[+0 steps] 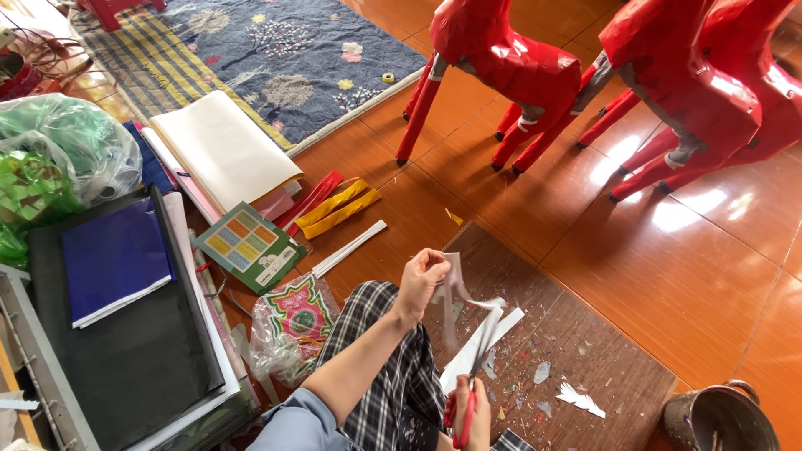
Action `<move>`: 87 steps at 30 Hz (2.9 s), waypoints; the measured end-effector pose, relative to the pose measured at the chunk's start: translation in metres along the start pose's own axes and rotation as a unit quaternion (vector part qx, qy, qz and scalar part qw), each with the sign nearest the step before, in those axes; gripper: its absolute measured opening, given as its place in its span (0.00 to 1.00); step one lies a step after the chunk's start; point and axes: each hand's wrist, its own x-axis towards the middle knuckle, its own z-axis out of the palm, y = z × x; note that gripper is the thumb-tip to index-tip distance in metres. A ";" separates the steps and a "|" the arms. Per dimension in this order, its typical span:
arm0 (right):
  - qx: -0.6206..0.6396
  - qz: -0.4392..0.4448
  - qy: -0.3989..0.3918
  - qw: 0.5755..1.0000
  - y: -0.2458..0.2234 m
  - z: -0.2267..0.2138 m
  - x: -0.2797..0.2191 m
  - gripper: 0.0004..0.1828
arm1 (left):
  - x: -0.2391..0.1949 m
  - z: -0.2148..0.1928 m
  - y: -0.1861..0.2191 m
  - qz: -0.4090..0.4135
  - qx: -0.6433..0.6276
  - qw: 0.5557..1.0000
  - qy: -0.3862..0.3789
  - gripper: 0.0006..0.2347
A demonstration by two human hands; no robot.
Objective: Cutting thin strips of white paper using a pair of scissors
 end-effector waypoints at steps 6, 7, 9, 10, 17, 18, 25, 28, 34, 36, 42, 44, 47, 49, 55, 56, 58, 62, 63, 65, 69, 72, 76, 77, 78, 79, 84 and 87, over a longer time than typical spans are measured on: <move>0.209 -0.134 -0.043 0.968 0.011 -0.025 0.013 0.13 | -0.039 0.027 0.057 -0.096 0.158 0.960 -0.211 0.13; 0.208 -0.134 -0.045 0.968 0.015 -0.027 0.018 0.13 | -0.045 0.027 0.044 -0.096 0.157 0.960 -0.210 0.13; 0.400 -0.142 -0.105 0.899 0.024 -0.033 0.027 0.17 | -0.057 0.027 0.018 -0.192 0.287 0.877 -0.335 0.05; 0.398 -0.142 -0.105 0.900 0.029 -0.032 0.028 0.17 | -0.059 0.025 0.002 -0.192 0.285 0.878 -0.334 0.05; 0.253 -0.127 0.070 0.957 0.017 -0.041 0.021 0.23 | -0.065 0.022 -0.038 -0.251 0.274 0.803 -0.465 0.09; 0.218 -0.156 0.117 0.956 0.007 -0.036 0.015 0.23 | -0.061 0.018 -0.045 -0.241 0.295 0.783 -0.492 0.15; 0.333 -0.118 0.228 0.907 0.065 -0.085 0.074 0.20 | -0.039 -0.027 -0.033 -0.234 0.329 0.745 -0.531 0.08; 0.300 -0.113 0.181 0.930 0.055 -0.071 0.062 0.17 | -0.032 -0.043 -0.034 -0.254 0.323 0.756 -0.509 0.07; 0.295 -0.047 0.169 0.939 0.010 -0.040 0.029 0.10 | 0.000 -0.073 0.010 -0.253 0.334 0.839 -0.348 0.14; 0.365 0.023 0.147 0.919 0.020 -0.049 0.040 0.06 | 0.018 -0.085 0.024 -0.214 0.355 0.877 -0.242 0.13; 0.337 -0.048 0.143 0.929 0.047 -0.048 0.053 0.07 | 0.099 -0.156 -0.004 -0.169 0.416 0.885 -0.127 0.09; 0.321 -0.042 0.144 0.935 0.048 -0.042 0.055 0.06 | 0.120 -0.188 -0.039 -0.176 0.424 0.884 -0.083 0.09; 0.304 -0.016 0.157 0.940 0.074 -0.053 0.078 0.02 | 0.156 -0.242 -0.109 -0.165 0.495 0.853 -0.018 0.08; 0.306 0.001 0.165 0.938 0.077 -0.052 0.085 0.02 | 0.170 -0.261 -0.136 -0.141 0.558 0.818 0.004 0.08; 0.260 0.109 0.203 0.938 0.056 -0.036 0.083 0.04 | 0.111 -0.171 -0.052 -0.188 0.802 0.567 -0.016 0.20; 0.258 0.128 0.221 0.932 0.054 -0.033 0.084 0.04 | 0.100 -0.158 -0.054 -0.142 0.713 0.687 0.005 0.11; 0.257 0.147 0.237 0.926 0.044 -0.018 0.075 0.05 | 0.071 -0.126 -0.043 -0.089 0.607 0.789 0.028 0.04; 0.251 0.079 0.301 0.917 0.028 0.004 0.057 0.09 | 0.031 -0.077 -0.045 -0.059 0.679 0.718 -0.141 0.12; 0.260 0.090 0.301 0.913 0.027 0.004 0.058 0.08 | 0.029 -0.071 -0.058 0.002 0.698 0.693 -0.180 0.13; 0.239 0.095 0.311 0.915 0.025 0.004 0.056 0.09 | 0.034 -0.074 -0.080 0.034 0.698 0.687 -0.200 0.12; 0.258 0.097 0.295 0.915 0.016 0.000 0.051 0.07 | 0.044 -0.077 -0.094 0.032 0.647 0.739 -0.186 0.12; 0.269 0.059 0.291 0.916 0.029 -0.005 0.054 0.09 | 0.042 -0.076 -0.095 0.019 0.649 0.738 -0.185 0.12; 0.292 0.023 0.296 0.909 0.049 -0.007 0.070 0.07 | 0.041 -0.079 -0.098 0.022 0.659 0.729 -0.186 0.12; 0.293 0.024 0.294 0.910 0.051 -0.008 0.072 0.08 | 0.042 -0.080 -0.100 0.025 0.659 0.728 -0.185 0.12; 0.294 0.026 0.291 0.910 0.053 -0.009 0.073 0.09 | 0.043 -0.080 -0.102 0.029 0.660 0.728 -0.184 0.13; 0.294 0.025 0.291 0.910 0.054 -0.010 0.074 0.09 | 0.042 -0.080 -0.100 0.030 0.660 0.728 -0.184 0.13; 0.291 0.038 0.284 0.913 0.058 -0.013 0.078 0.07 | 0.041 -0.077 -0.094 0.024 0.662 0.725 -0.187 0.12; 0.285 0.046 0.278 0.916 0.047 -0.011 0.067 0.07 | 0.042 -0.076 -0.093 0.015 0.664 0.723 -0.191 0.13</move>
